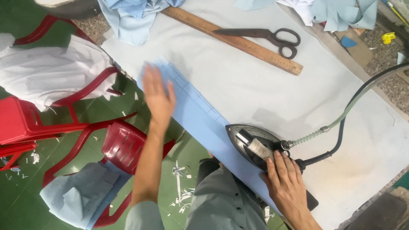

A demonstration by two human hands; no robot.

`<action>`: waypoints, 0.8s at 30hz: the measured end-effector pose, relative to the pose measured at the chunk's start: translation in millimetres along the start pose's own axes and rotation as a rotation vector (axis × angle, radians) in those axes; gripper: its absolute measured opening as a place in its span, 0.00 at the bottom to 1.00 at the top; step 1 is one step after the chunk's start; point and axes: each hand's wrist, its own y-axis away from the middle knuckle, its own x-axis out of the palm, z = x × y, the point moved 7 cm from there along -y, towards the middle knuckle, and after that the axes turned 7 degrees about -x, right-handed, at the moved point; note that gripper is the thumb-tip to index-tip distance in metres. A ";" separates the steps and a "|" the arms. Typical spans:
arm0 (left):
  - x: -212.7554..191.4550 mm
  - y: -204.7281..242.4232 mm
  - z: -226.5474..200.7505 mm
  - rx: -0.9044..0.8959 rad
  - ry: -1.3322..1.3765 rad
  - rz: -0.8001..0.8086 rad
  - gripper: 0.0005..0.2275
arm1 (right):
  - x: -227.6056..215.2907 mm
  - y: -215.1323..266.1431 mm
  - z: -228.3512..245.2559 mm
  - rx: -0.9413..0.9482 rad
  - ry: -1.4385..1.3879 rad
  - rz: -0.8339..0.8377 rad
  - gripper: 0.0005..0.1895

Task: The person irons a light blue piece of fabric on a white table, smoothing it with their hands and using an iron. They then use a wooden ruler and a blue marker to draw a grid pattern on the fabric.

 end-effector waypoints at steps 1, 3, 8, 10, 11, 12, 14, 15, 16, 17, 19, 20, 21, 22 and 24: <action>-7.2 23.7 -18.8 -0.009 -0.001 -0.005 0.24 | -4.8 -5.3 -0.4 -0.010 0.002 0.000 0.33; -12.3 75.4 -70.3 0.178 0.184 0.184 0.23 | -13.5 -16.4 0.2 -0.027 -0.024 0.004 0.27; 16.6 182.7 -99.5 0.354 -0.016 0.404 0.28 | 21.3 -58.0 -16.6 0.035 -0.196 0.156 0.26; 14.8 192.5 -105.3 0.349 0.061 0.360 0.27 | 31.4 -73.9 -18.6 0.064 -0.301 0.217 0.29; 13.4 190.4 -107.9 0.332 0.081 0.352 0.27 | 37.6 -76.4 -21.4 0.170 -0.357 0.416 0.31; 12.6 187.5 -109.9 0.315 0.101 0.344 0.27 | 42.8 -76.8 -23.3 0.278 -0.410 0.616 0.33; 15.4 184.7 -110.9 0.318 0.108 0.328 0.27 | 43.8 -66.3 -24.2 0.283 -0.403 0.616 0.34; 16.5 183.7 -111.7 0.323 0.116 0.317 0.27 | 44.2 -60.5 -24.7 0.293 -0.400 0.621 0.34; 11.9 177.7 -110.6 0.322 0.121 0.322 0.27 | 47.0 -54.8 -25.0 0.297 -0.398 0.626 0.34; 12.0 175.8 -112.2 0.374 0.054 0.379 0.27 | 47.2 -52.1 -24.9 0.274 -0.415 0.572 0.33; 13.2 172.2 -112.1 0.426 -0.009 0.443 0.27 | 50.4 -44.8 -25.3 0.256 -0.434 0.522 0.32; 13.1 169.8 -111.3 0.429 0.004 0.435 0.26 | 49.2 -43.2 -24.9 0.219 -0.399 0.466 0.32; 14.0 167.7 -111.3 0.430 0.019 0.426 0.25 | 48.0 -41.2 -25.3 0.181 -0.361 0.409 0.32; 14.6 167.0 -110.1 0.429 0.024 0.431 0.25 | 53.2 -38.7 -23.7 0.184 -0.361 0.416 0.32; 16.8 165.3 -108.0 0.441 -0.003 0.447 0.25 | 57.7 -38.3 -21.6 0.136 -0.177 0.385 0.35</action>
